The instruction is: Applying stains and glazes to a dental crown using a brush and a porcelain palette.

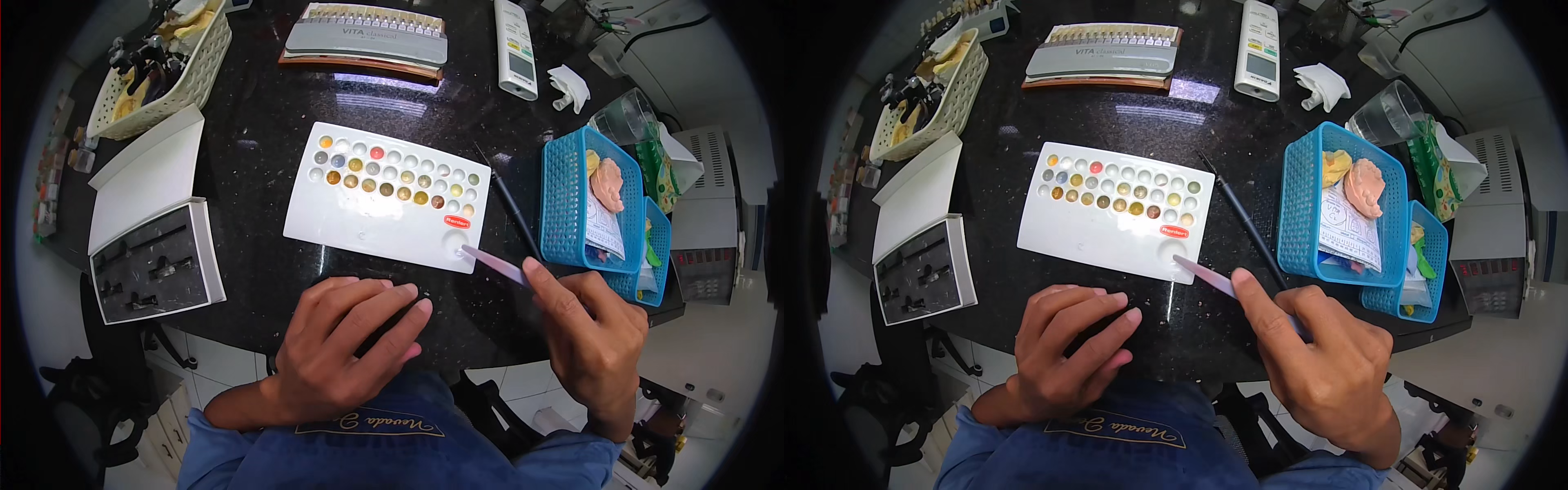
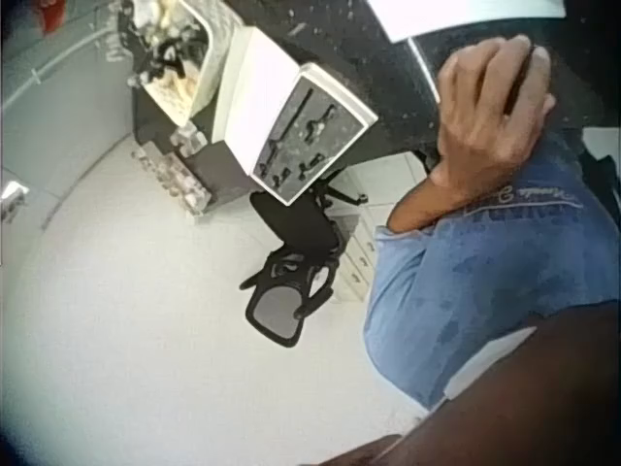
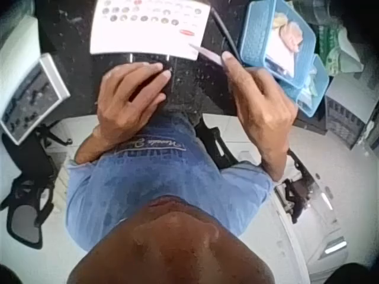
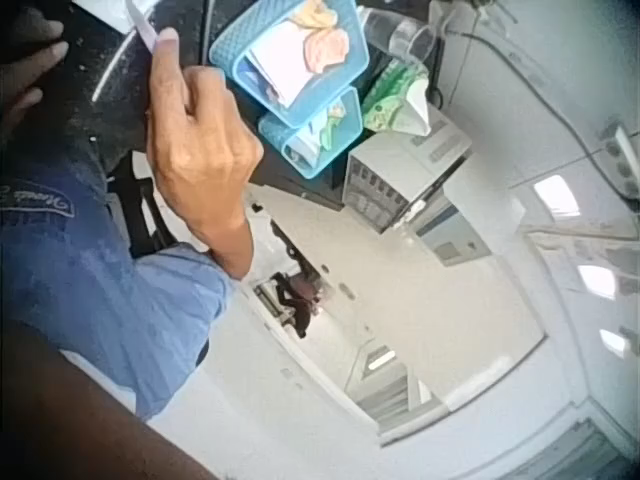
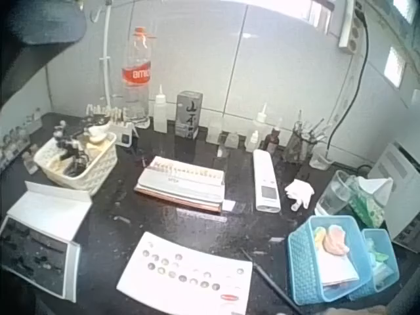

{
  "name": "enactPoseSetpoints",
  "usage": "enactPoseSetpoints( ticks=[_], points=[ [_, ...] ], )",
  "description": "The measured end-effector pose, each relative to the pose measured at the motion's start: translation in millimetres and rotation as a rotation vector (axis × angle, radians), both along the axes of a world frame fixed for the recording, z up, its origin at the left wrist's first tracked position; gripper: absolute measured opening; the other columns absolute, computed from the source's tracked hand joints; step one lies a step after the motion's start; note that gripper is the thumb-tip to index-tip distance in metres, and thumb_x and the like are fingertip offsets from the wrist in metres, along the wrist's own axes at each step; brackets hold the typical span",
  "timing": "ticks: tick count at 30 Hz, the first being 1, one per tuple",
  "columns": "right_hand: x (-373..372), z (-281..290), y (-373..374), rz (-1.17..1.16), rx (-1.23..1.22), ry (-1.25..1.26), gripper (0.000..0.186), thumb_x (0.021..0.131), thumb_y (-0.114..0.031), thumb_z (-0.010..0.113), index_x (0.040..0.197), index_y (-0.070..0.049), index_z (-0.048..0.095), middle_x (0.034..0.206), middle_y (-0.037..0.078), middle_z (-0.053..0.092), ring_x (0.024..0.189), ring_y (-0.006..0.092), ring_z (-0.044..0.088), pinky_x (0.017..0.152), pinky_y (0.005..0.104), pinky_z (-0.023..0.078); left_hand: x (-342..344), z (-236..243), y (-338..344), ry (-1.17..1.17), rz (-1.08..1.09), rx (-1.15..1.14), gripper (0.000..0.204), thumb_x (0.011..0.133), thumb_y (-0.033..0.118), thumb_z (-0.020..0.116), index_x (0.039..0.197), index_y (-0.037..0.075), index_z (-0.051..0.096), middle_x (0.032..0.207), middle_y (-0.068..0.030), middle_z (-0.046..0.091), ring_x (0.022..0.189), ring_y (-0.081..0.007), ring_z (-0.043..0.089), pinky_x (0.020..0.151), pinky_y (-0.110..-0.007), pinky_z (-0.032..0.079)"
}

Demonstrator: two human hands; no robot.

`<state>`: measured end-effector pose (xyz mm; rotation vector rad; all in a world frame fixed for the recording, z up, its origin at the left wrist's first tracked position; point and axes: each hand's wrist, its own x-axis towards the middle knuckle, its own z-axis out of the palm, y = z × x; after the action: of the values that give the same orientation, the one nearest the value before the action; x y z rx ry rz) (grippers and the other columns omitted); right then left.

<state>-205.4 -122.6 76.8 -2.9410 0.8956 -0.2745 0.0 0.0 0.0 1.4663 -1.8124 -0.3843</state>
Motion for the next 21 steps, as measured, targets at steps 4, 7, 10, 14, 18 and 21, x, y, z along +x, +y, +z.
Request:
enactPoseSetpoints(
  ticks=[4, 7, 10, 14, 18, 21],
  points=[
    [9, 3, 3, -0.001, -0.007, 0.057, 0.041, 0.065, -0.007, 0.071, 0.105, -0.011, 0.067, 0.065, 0.001, 0.048, 0.049, 0.0105, 0.051, 0.038, 0.0270, 0.037, 1, 0, -3, -0.254, 0.078, -0.042, 0.034, 0.081, 0.028, 0.061, 0.106, 0.004, 0.064, 0.110, -0.0098, 0.061, 0.103, -0.0267, 0.054, 0.084, -0.043, 0.041],
    [14, 4, 4, -0.031, -0.013, 0.118, 0.041, 0.064, -0.007, 0.071, 0.105, -0.012, 0.067, 0.064, 0.001, 0.046, 0.048, 0.0105, 0.051, 0.038, 0.0270, 0.036, 0, 1, -2, -0.322, 0.106, -0.014, 0.038, 0.083, 0.032, 0.059, 0.107, 0.003, 0.063, 0.111, -0.0088, 0.061, 0.103, -0.0263, 0.053, 0.085, -0.041, 0.038],
    [17, 4, 4, -0.050, 0.004, 0.157, 0.041, 0.065, -0.007, 0.071, 0.105, -0.012, 0.067, 0.064, 0.001, 0.046, 0.048, 0.0108, 0.050, 0.038, 0.0269, 0.036, 0, 1, -2, -0.350, 0.106, 0.016, 0.040, 0.083, 0.034, 0.057, 0.108, 0.003, 0.063, 0.114, -0.0078, 0.060, 0.104, -0.0257, 0.053, 0.086, -0.040, 0.035],
    [16, 4, 0, -0.069, 0.048, 0.116, 0.040, 0.066, -0.007, 0.070, 0.105, -0.012, 0.067, 0.064, 0.001, 0.046, 0.047, 0.0115, 0.050, 0.039, 0.0269, 0.037, 1, 3, -1, -0.355, 0.109, 0.043, 0.041, 0.082, 0.034, 0.058, 0.108, 0.003, 0.063, 0.114, -0.0076, 0.060, 0.104, -0.0242, 0.051, 0.085, -0.040, 0.033],
    [17, 7, 0, -0.031, 0.124, 0.142, 0.039, 0.066, -0.005, 0.069, 0.105, -0.012, 0.066, 0.064, 0.002, 0.047, 0.047, 0.0126, 0.050, 0.040, 0.0275, 0.038, 0, 1, -2, -0.353, 0.115, 0.025, 0.041, 0.081, 0.034, 0.059, 0.108, 0.003, 0.063, 0.115, -0.0073, 0.060, 0.103, -0.0235, 0.050, 0.084, -0.040, 0.034],
    [19, 6, -5, -0.052, 0.085, 0.088, 0.038, 0.067, -0.005, 0.069, 0.105, -0.011, 0.066, 0.064, 0.002, 0.046, 0.046, 0.0129, 0.050, 0.040, 0.0276, 0.038, 0, 1, -2, -0.361, 0.115, 0.020, 0.040, 0.081, 0.033, 0.059, 0.107, 0.002, 0.063, 0.115, -0.0071, 0.060, 0.101, -0.0235, 0.049, 0.084, -0.040, 0.034]
  ],
)
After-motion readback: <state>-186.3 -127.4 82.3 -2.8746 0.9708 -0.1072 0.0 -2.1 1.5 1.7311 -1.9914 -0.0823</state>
